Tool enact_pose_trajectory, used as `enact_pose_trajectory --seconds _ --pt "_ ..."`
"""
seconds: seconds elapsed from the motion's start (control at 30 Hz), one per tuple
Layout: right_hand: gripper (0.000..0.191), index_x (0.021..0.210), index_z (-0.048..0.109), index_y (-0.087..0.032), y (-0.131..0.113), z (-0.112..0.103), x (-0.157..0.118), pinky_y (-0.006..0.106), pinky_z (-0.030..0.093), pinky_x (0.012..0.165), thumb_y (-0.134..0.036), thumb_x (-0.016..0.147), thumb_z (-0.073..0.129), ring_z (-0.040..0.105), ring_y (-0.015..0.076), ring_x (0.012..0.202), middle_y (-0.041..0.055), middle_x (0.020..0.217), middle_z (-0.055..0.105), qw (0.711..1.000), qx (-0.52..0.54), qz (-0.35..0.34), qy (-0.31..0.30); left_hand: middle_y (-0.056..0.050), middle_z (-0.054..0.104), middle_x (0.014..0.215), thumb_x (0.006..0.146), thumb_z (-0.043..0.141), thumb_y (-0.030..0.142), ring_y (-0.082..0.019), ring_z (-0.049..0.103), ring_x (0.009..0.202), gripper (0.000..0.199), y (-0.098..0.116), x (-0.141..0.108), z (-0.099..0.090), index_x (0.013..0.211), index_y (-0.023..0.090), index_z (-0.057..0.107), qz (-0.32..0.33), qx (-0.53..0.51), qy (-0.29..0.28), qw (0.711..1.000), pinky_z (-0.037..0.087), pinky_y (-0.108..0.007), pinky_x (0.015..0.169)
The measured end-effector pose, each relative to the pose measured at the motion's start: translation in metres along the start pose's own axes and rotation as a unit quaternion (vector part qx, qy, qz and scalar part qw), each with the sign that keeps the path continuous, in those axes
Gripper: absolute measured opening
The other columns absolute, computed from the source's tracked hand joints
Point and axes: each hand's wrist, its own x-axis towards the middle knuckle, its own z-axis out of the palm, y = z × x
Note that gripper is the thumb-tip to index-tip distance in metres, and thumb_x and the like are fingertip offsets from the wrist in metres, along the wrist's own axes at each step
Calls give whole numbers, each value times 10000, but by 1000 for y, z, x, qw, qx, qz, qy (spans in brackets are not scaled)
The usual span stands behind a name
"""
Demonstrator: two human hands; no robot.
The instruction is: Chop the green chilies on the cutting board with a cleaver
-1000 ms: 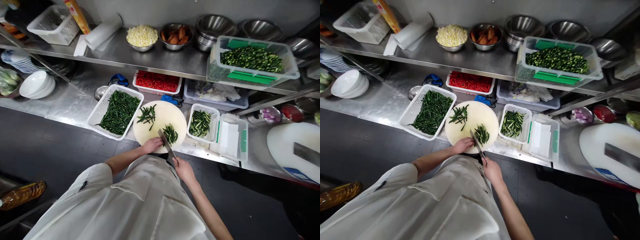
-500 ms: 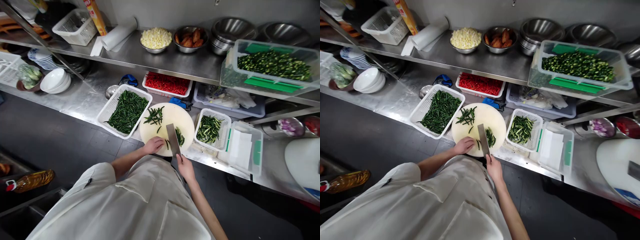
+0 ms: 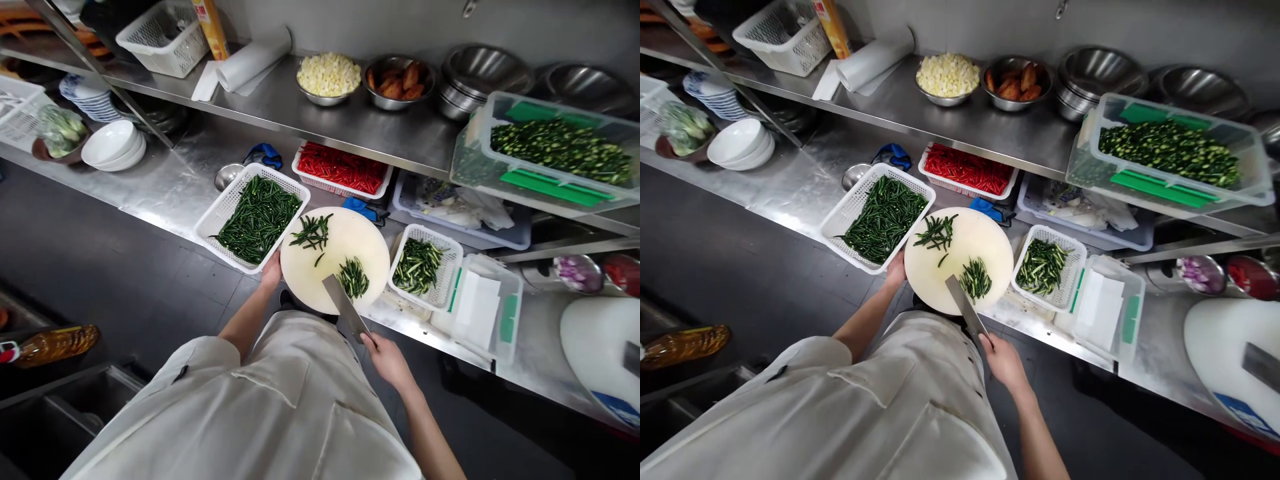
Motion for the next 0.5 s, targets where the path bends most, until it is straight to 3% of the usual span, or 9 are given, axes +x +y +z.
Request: enact_pose_trajectory --seconds 0.1,0.23,0.37,0.43,0.5 --pt "507 969 726 -239 0 -11 4 290 428 742 -533 1096 332 744 272 919 93 963 798 999 -28 21 28 -167 745 1185 1027 526 247 -322 675 1143 262 -9 -19 -4 1193 151 705 -32 42 12 999 519 -493 1079" --pt "473 1061 725 -231 -9 -2 3 292 402 726 -484 1116 329 750 274 943 112 993 803 996 -50 57 51 -129 748 1153 1018 526 277 -284 696 1070 256 -23 -75 -29 1166 176 710 -15 42 42 998 559 -448 1025" --pt "453 1022 710 -229 -22 17 0 288 383 705 -461 1130 336 756 258 925 104 990 807 997 -35 67 27 -104 708 1191 1059 536 353 -243 686 1095 265 -9 -116 -43 1199 219 718 119 30 51 991 577 -405 1026" --pt "442 1012 704 -230 -28 20 0 281 384 716 -447 1136 340 756 247 945 96 1016 811 997 -19 67 25 -98 680 1212 1069 537 337 -223 674 1140 249 14 -116 -31 1182 242 738 203 24 3 979 575 -372 1041" --pt "435 1019 705 -230 -32 17 2 279 384 725 -442 1139 344 755 242 958 92 1032 812 997 -16 65 30 -94 657 1243 1077 525 307 -203 664 1169 258 45 -105 -6 1203 259 744 296 11 -80 952 577 -344 1046"
